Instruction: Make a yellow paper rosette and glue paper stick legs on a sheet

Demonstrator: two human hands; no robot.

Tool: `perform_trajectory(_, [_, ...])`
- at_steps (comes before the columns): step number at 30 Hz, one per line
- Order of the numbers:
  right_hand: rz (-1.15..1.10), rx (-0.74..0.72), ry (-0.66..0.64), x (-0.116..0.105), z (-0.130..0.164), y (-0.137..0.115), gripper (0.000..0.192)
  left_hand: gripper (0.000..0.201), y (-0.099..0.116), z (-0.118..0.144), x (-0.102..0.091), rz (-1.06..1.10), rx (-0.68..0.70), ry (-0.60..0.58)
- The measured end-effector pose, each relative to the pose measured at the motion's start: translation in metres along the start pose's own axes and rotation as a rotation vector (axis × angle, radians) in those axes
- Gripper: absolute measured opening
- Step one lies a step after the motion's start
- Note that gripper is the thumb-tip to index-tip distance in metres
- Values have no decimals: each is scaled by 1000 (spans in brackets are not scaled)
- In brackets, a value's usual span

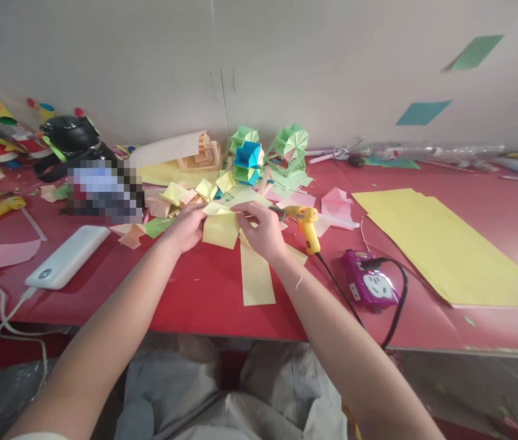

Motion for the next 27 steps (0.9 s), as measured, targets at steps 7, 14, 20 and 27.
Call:
perform_trajectory(7, [14, -94, -42, -2, 1, -1, 23, 30, 9, 2, -7, 73, -93, -123])
perform_trajectory(14, [-27, -38, -114, -6, -1, -6, 21, 32, 15, 11, -9, -272, 68, -215])
perform_trajectory(20, [-82, 191, -119, -4, -4, -12, 24, 39, 14, 19, 3, -592, 180, -284])
perform_trajectory(27, [-171, 360, -130, -5, -5, -12, 28, 44, 15, 26, 8, -687, 191, -256])
Point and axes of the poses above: each hand's wrist, its own z-axis away from the middle knuckle, its own x-axis out of the palm, y = z × x, the point moved 1 cm from there along -z, towards the middle knuckle, and after that the axes turned 2 degrees about -x, right-handed, at the moved point
